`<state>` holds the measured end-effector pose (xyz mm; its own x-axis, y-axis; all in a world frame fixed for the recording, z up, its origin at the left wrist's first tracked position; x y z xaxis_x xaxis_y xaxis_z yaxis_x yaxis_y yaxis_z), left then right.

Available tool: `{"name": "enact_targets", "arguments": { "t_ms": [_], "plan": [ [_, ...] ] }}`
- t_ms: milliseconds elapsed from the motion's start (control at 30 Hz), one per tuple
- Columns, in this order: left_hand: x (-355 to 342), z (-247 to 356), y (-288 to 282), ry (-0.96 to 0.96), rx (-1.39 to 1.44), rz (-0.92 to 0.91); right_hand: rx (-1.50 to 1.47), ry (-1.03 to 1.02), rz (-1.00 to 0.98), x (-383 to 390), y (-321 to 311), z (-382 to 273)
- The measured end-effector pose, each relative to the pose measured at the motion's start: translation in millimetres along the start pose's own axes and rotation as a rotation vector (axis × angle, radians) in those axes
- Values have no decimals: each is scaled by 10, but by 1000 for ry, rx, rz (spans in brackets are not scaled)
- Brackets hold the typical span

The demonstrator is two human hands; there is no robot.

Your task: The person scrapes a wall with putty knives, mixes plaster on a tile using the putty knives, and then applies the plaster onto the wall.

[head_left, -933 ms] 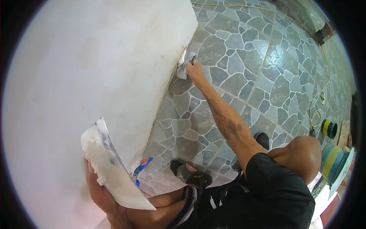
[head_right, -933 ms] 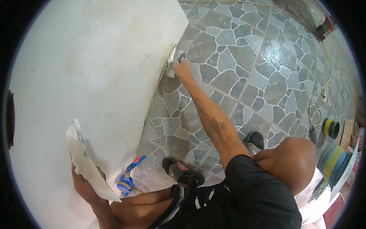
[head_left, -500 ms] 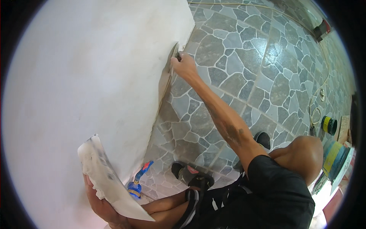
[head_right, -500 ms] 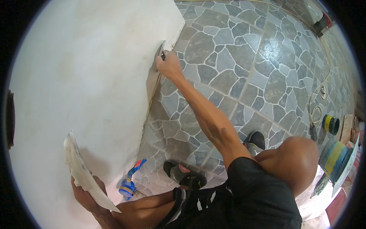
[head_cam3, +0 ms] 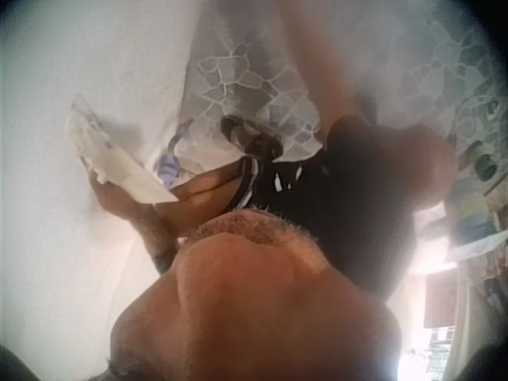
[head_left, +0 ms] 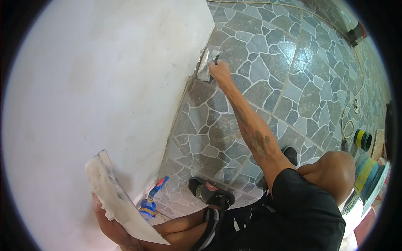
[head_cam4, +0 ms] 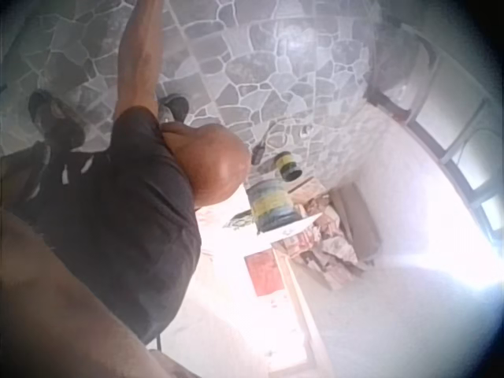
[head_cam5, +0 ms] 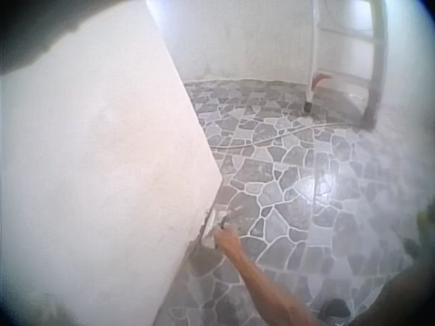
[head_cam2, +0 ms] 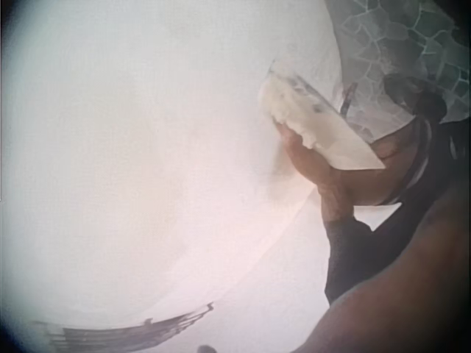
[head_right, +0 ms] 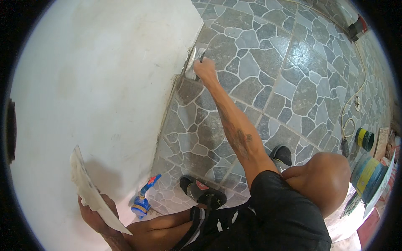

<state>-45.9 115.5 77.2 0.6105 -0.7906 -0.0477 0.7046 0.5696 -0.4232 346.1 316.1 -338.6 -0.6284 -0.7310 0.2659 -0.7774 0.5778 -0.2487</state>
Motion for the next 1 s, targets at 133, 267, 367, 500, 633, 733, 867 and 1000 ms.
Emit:
{"name": "enact_targets", "arguments": {
  "t_ms": [133,267,367,500,633,733,867,1000],
  "plan": [
    [87,173,141,361,-376,-181,30,1,-20,-131,78,9],
    [57,182,30,229,-199,-67,152,-25,-78,15,245,-450],
    [274,511,305,690,-665,-157,180,-50,-129,-43,332,-558],
    [282,330,209,70,-158,156,216,-120,-97,-112,341,-565],
    [131,150,112,-111,142,-13,118,-244,-177,114,346,-691],
    [13,126,71,69,46,-69,-85,-209,-122,157,-19,-522],
    [-14,132,55,170,-61,-105,-128,8,-41,109,-246,-174],
    [86,155,125,54,83,35,-99,86,-117,144,-184,-89]
  ]
}}
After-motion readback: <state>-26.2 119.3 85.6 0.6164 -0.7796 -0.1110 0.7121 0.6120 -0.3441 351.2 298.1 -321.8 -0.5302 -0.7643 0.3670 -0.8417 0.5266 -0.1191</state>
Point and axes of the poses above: each hand's wrist, its own x-axis away from the middle knuckle, its own y-axis out of the palm, z = x × y, the point moved 8 cm from there along -x, towards the middle knuckle, and after that the axes turned 3 degrees about z, right-handed, at the moved point
